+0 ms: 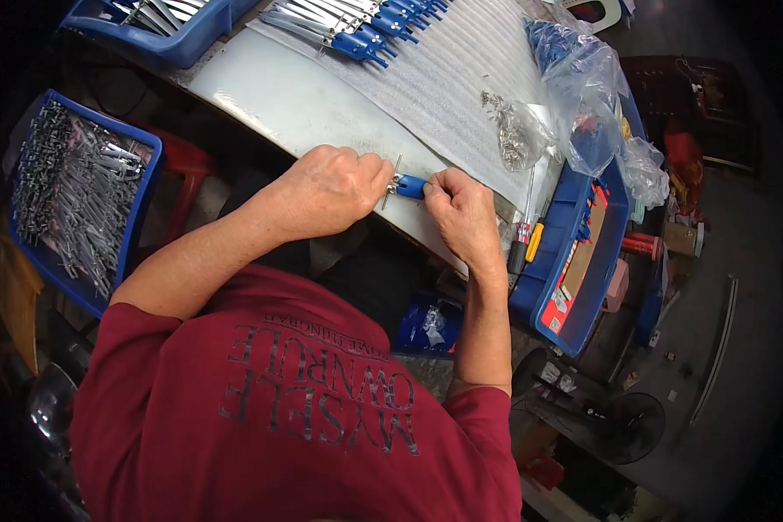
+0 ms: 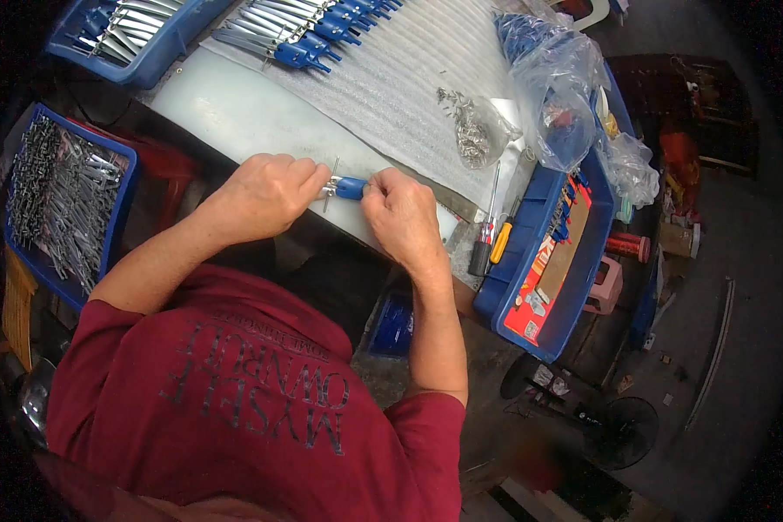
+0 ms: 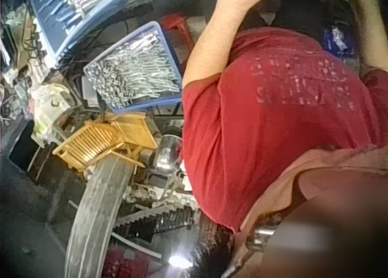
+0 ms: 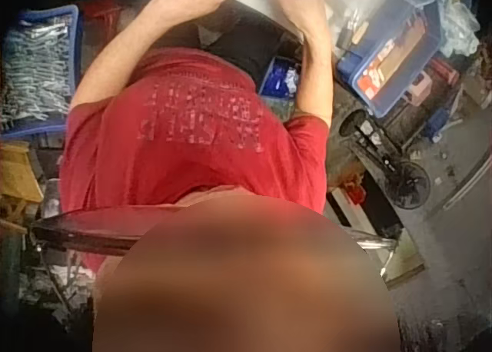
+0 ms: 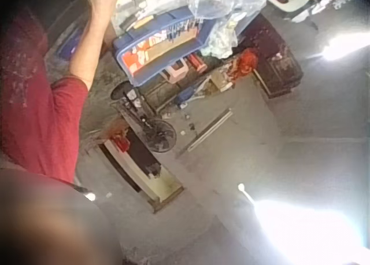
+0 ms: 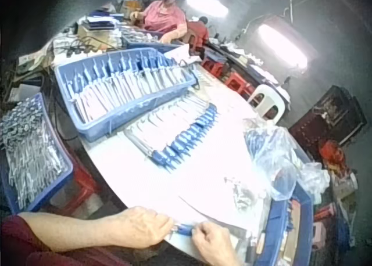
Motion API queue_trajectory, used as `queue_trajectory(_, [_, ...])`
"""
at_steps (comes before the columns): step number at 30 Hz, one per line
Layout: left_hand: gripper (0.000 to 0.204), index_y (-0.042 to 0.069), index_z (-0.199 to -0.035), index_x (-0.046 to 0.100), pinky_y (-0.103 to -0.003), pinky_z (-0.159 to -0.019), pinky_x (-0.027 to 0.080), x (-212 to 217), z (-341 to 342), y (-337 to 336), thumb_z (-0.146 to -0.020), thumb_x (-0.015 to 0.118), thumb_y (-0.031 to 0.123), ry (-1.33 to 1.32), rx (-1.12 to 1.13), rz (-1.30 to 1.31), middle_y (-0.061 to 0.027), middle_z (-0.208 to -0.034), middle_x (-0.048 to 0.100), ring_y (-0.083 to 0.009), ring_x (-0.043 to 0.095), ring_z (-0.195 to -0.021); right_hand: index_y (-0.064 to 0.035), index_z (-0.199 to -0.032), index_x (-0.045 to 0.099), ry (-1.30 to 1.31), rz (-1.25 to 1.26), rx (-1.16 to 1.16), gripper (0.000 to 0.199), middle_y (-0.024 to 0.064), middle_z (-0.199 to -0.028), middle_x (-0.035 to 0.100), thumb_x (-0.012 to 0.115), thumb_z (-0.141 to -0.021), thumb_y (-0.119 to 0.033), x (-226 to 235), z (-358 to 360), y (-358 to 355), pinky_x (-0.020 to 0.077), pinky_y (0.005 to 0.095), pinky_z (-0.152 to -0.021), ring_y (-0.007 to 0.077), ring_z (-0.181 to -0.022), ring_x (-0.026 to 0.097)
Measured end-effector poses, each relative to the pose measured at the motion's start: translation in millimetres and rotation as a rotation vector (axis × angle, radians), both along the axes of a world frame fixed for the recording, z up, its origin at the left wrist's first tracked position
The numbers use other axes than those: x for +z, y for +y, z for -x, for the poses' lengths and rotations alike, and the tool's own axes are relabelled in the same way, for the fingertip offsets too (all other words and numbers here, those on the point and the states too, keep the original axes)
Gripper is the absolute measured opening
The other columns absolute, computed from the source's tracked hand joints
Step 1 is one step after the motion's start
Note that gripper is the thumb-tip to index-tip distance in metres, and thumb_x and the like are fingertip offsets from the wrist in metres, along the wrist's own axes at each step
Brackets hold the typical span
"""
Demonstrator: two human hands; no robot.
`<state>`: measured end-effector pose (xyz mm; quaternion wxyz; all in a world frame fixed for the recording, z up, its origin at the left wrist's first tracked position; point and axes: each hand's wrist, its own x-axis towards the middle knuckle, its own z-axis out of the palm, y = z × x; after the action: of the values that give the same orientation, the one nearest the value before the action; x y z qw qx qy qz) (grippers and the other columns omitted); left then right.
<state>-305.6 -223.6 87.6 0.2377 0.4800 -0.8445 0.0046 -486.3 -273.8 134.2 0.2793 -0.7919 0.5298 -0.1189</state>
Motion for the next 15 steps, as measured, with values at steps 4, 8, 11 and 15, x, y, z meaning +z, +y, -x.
queue_trajectory(4, [0.012, 0.006, -0.079, 0.047, -0.031, -0.049, 0.043, 0.8, -0.2, 0.3, -0.07, 0.053, 0.009, 0.005, 0.001, -0.004, -0.0051, -0.063, 0.046, -0.02, 0.053, -0.056, 0.003, -0.071, 0.054, 0.008, 0.035, -0.01, 0.019, 0.0159, -0.055, 0.048, 0.055, -0.075, -0.015, 0.6, -2.7, 2.6, 0.0397, 0.0317, -0.052, 0.0175, -0.05, 0.046])
queue_trajectory(8, [0.011, 0.005, -0.079, 0.047, -0.031, -0.049, 0.043, 1.1, -0.2, 0.2, -0.07, 0.053, 0.01, -0.002, -0.003, -0.022, -0.0052, -0.063, 0.046, -0.0201, 0.053, -0.056, 0.0029, -0.07, 0.054, 0.0, 0.042, -0.021, 0.018, 0.0164, -0.056, 0.049, 0.054, -0.075, -0.015, -0.7, -3.4, 2.9, 0.0401, 0.0322, -0.052, 0.0199, -0.05, 0.047])
queue_trajectory(11, [0.011, 0.005, -0.079, 0.048, -0.032, -0.049, 0.043, 1.7, -0.3, -0.2, -0.07, 0.053, 0.01, -0.001, -0.006, -0.025, -0.0052, -0.063, 0.046, -0.0201, 0.053, -0.056, 0.0027, -0.07, 0.054, -0.004, 0.032, -0.019, 0.018, 0.016, -0.056, 0.049, 0.054, -0.075, -0.015, -0.7, -3.3, 1.8, 0.0401, 0.0321, -0.053, 0.0197, -0.051, 0.047])
queue_trajectory(15, [0.012, 0.005, -0.079, 0.048, -0.032, -0.049, 0.043, 0.1, -0.3, -0.8, -0.07, 0.054, 0.01, -0.012, 0.001, -0.02, -0.0052, -0.063, 0.046, -0.0202, 0.053, -0.055, 0.002, -0.069, 0.054, 0.017, 0.023, -0.017, 0.018, 0.0125, -0.055, 0.049, 0.056, -0.075, -0.014, 0.1, -3.5, 0.6, 0.0391, 0.0307, -0.051, 0.0155, -0.051, 0.045])
